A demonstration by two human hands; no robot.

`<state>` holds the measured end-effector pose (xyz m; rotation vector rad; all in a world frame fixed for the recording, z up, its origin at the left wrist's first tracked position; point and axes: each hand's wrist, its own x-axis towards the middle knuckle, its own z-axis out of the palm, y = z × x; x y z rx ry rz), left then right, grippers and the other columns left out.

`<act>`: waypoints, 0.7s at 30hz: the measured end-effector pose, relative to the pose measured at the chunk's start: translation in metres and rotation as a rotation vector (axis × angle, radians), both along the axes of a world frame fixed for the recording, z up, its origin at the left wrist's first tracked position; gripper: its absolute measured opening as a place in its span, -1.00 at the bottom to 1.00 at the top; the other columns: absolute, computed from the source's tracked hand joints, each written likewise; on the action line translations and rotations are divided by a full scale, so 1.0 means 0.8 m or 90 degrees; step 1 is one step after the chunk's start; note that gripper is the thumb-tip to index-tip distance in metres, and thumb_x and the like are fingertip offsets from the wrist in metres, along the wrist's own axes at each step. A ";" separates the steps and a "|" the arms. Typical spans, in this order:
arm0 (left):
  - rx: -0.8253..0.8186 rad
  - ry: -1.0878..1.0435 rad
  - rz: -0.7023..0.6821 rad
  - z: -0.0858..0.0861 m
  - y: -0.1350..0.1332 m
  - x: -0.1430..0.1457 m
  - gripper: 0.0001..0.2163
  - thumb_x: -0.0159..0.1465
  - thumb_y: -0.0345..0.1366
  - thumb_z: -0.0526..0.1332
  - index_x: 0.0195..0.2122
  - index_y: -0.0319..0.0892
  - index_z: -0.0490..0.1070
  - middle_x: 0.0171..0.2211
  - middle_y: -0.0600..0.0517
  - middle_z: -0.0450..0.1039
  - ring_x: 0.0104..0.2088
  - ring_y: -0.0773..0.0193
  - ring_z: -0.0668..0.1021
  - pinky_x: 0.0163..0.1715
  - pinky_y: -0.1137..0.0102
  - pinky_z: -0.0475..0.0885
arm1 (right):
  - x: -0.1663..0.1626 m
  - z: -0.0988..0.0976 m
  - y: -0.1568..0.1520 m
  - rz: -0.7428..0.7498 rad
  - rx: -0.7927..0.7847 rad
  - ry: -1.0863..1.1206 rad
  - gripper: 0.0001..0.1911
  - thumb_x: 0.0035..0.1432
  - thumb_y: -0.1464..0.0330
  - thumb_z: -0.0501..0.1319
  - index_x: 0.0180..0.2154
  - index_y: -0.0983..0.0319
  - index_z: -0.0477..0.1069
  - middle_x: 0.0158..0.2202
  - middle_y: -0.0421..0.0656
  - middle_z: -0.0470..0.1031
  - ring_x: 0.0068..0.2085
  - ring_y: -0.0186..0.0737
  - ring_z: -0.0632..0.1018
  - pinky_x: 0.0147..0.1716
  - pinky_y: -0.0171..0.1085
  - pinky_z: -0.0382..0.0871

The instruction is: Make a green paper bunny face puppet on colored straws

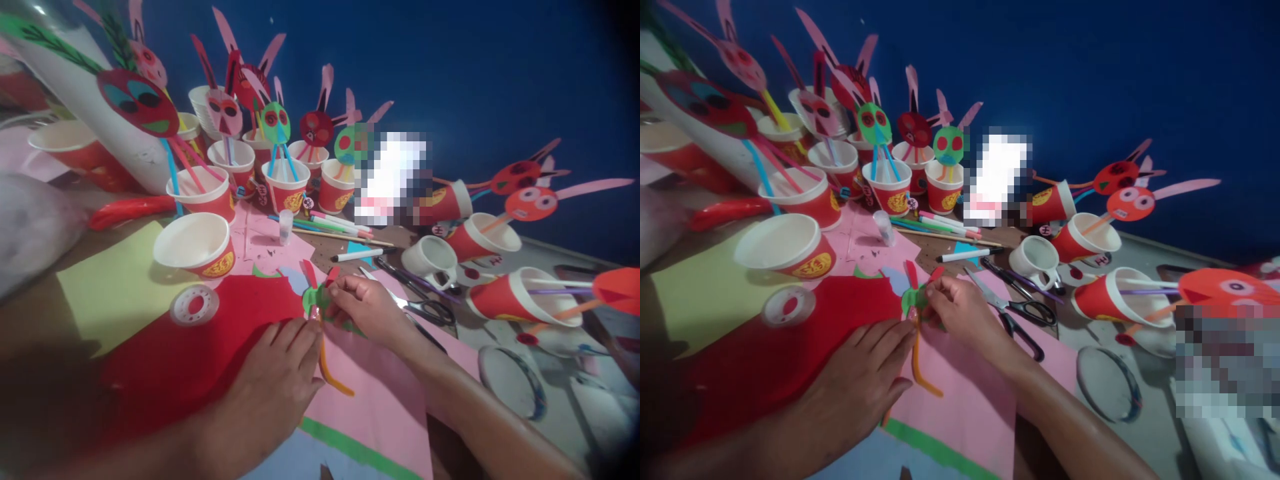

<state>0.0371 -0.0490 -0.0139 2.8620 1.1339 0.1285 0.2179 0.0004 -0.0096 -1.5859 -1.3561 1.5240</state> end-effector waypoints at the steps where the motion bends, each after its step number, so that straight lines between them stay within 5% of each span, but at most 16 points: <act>1: -0.002 -0.002 -0.003 0.000 0.000 0.000 -0.64 0.31 -0.26 -0.01 0.07 -0.33 0.27 0.02 -0.13 0.39 -0.03 0.06 0.36 -0.11 0.18 0.22 | 0.000 0.000 -0.001 -0.004 0.003 0.011 -0.80 0.16 0.24 0.09 -0.40 0.23 0.33 -0.51 -0.20 0.50 -0.52 -0.33 0.50 -0.56 -0.38 0.32; 12: -0.044 0.009 -0.017 0.003 0.000 0.006 -0.63 0.30 -0.25 0.00 0.07 -0.33 0.26 0.01 -0.14 0.39 -0.02 0.05 0.36 -0.12 0.19 0.25 | 0.003 -0.003 -0.003 -0.086 0.013 0.087 -0.85 0.14 0.28 0.09 -0.40 0.22 0.32 -0.45 -0.24 0.44 -0.49 -0.38 0.45 -0.53 -0.40 0.31; 21: -0.025 0.009 -0.020 0.004 -0.003 0.007 -0.65 0.29 -0.24 0.03 0.03 -0.33 0.32 -0.04 -0.14 0.43 -0.08 0.05 0.40 -0.16 0.20 0.26 | 0.001 0.006 -0.005 -0.012 0.057 -0.075 -0.77 0.06 0.29 0.15 -0.58 0.23 0.32 -0.65 -0.28 0.37 -0.60 -0.38 0.37 -0.63 -0.40 0.19</act>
